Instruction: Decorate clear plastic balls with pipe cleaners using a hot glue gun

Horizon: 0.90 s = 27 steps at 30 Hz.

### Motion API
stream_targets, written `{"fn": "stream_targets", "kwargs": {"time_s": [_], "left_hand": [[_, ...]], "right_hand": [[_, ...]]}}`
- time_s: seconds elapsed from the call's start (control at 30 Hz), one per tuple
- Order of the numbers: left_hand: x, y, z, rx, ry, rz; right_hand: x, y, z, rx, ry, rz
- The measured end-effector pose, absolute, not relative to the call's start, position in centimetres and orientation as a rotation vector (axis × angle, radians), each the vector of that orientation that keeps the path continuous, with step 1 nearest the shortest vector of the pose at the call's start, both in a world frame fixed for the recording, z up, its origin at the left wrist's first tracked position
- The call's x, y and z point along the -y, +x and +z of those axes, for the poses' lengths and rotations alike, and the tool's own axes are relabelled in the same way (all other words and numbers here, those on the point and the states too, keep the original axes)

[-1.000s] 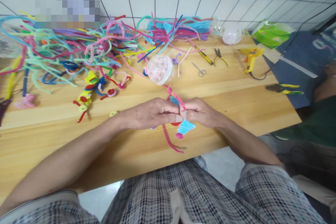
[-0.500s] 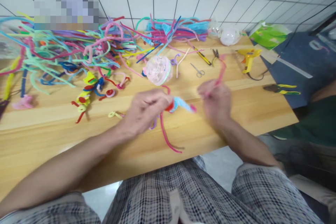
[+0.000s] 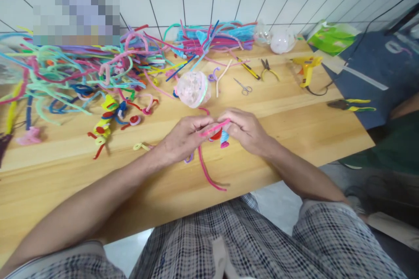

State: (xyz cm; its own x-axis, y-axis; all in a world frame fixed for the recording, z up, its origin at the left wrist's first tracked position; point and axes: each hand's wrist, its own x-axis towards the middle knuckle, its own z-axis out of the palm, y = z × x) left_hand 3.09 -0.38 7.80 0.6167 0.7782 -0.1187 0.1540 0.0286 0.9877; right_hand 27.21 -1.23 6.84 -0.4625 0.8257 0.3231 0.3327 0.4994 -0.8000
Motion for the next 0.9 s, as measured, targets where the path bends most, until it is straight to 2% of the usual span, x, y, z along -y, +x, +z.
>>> {"fn": "stream_targets", "kwargs": {"time_s": [0.17, 0.33, 0.47, 0.57, 0.73, 0.9], "left_hand": [[0.2, 2.7, 7.7, -0.797, 1.608, 0.51], [-0.1, 2.2, 7.8, -0.753, 1.541, 0.4], [0.3, 2.7, 8.3, -0.498, 1.409, 0.339], [1.3, 2.9, 8.9, -0.412, 1.308, 0.319], [1.7, 1.7, 9.8, -0.568, 1.265, 0.49], [0.0, 0.8, 10.0, -0.701, 1.234, 0.603]], "right_hand": [[1.7, 27.2, 6.7, 2.163, -0.927, 0.954], [1.6, 27.3, 6.5, 2.045, -0.887, 1.338], [1.9, 27.7, 6.7, 1.867, -0.635, 1.725], [2.6, 28.0, 7.3, 1.735, -0.515, 1.894], [2.3, 29.0, 7.5, 1.384, -0.501, 1.744], [-0.1, 29.8, 6.5, 1.639, -1.047, 1.56]]}}
